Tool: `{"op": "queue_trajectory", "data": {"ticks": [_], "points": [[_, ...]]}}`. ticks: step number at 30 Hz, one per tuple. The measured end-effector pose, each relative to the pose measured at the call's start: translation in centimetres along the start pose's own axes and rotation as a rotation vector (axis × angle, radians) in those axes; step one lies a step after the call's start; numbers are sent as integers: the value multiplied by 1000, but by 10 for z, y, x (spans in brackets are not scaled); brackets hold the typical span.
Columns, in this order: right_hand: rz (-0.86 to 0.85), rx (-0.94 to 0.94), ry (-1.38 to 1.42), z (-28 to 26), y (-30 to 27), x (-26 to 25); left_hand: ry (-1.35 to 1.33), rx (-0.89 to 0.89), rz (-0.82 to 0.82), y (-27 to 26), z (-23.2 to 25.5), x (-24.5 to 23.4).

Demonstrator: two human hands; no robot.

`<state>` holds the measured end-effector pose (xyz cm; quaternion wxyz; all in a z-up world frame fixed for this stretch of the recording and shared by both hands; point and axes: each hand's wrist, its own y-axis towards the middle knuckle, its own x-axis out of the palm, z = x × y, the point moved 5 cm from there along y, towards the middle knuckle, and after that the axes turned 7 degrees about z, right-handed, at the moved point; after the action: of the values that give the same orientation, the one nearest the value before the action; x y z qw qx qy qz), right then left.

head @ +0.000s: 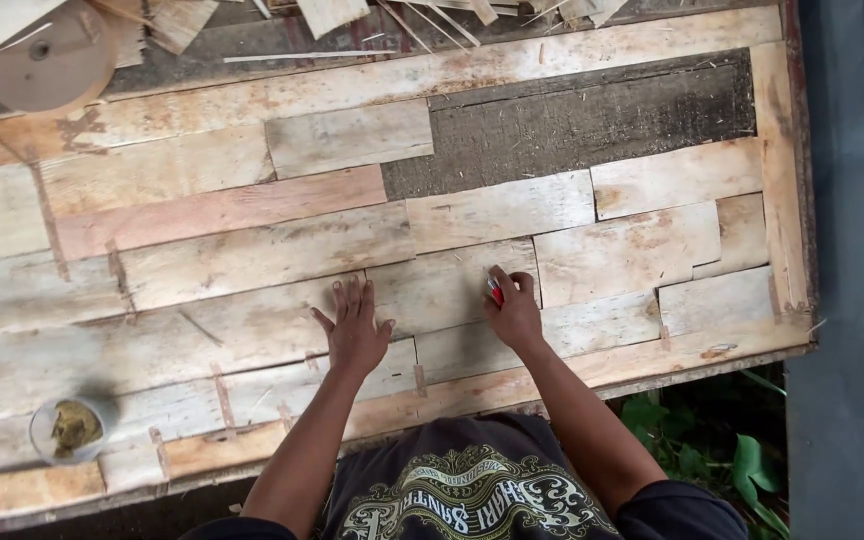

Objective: The person uses a red utility knife to score and cut rectangular wooden planks on a wooden workbench. They repeatedly pick up planks, position them, score the wood, and place the cut pieces aside.

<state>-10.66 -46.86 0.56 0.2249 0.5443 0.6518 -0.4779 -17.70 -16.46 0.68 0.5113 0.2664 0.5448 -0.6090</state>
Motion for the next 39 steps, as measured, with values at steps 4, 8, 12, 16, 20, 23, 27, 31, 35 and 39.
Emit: {"op": "queue_trajectory", "data": {"ticks": [4,8,12,16,20,23,27,31,35,39], "points": [[-53,-64,23,7,-7,-3,31,-97,-78,-25,6,13],[-88,-134,33,19,-8,0,-15,-142,-92,-57,18,4],[-20,-163,128,17,-4,-4,-166,-221,-18,-88,28,-21],[-61,-211,55,15,-1,10,-256,-331,32,-113,8,-16],[-77,-197,193,-5,-16,14,-354,-352,172,-129,-20,-15],[-54,-190,212,-34,-20,26,-434,-352,303,-121,-50,-21],[-58,-177,329,-100,-43,61,-610,-347,497,-105,-107,-20],[-113,-141,368,-206,-94,95,-692,-310,592,-110,-176,-51],[-187,-45,466,-302,-141,132,-691,-337,492,-124,-267,-67],[-232,24,529,-365,-177,166,-556,-422,462,-142,-351,-83]]}}
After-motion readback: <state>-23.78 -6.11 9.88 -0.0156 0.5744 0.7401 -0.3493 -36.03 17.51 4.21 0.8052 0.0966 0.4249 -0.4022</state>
